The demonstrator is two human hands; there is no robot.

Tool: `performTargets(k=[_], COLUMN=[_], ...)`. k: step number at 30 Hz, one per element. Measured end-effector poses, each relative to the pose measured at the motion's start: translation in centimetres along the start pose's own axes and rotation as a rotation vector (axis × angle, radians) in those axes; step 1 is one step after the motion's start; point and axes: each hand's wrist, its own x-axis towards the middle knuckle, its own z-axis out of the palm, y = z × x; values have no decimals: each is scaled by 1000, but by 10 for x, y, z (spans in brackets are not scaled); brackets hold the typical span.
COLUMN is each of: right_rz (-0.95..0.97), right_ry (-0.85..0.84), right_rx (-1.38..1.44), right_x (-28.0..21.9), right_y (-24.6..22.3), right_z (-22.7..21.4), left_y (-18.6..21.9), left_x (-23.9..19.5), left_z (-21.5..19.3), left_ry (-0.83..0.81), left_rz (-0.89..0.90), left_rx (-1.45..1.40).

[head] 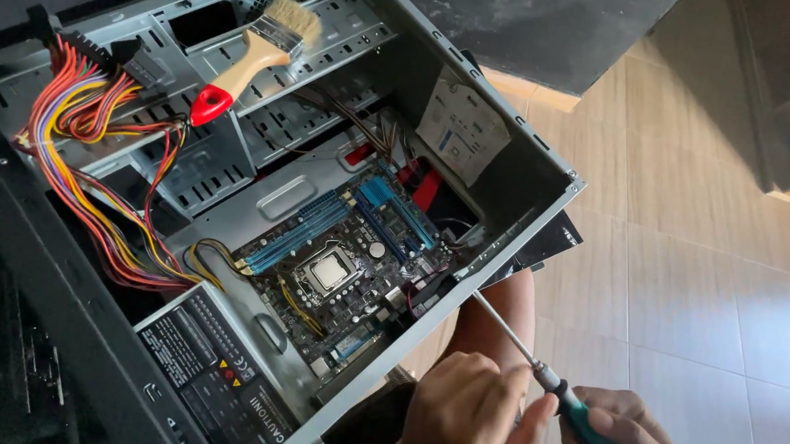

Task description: The person uses a screwdriver to remove screws from a computer fan attached to the motherboard. After detaching the fan, they use a paintbrush to clean dust from the fan blades and the surrounding area inside the computer case.

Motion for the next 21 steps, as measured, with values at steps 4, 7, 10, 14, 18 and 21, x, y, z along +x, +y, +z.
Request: performTargets(k=[4,7,10,14,18,21], right_rz=[-172,-427,-619,-712,-222,-105], right_ry=[13,211,451,443,224,248], right_rx=[-433,-835,-1004,-861,-368,-387], right_x=[-5,-4,-4,-4,-10,-5], right_y=[-25,-10,-1,2,-23,-19], right_z=[19,8,18,32,36,29], left_y=[23,25,17,12,12,10], left_x=[11,34,40,43,40,39], left_z=[-16,-25,-24,-23,-24,-23], left_ry=[159,100,-25,-24,17,34], left_rz=[330,195,44,52,90,108], left_rx=[583,897,1173,1251,1254,1218])
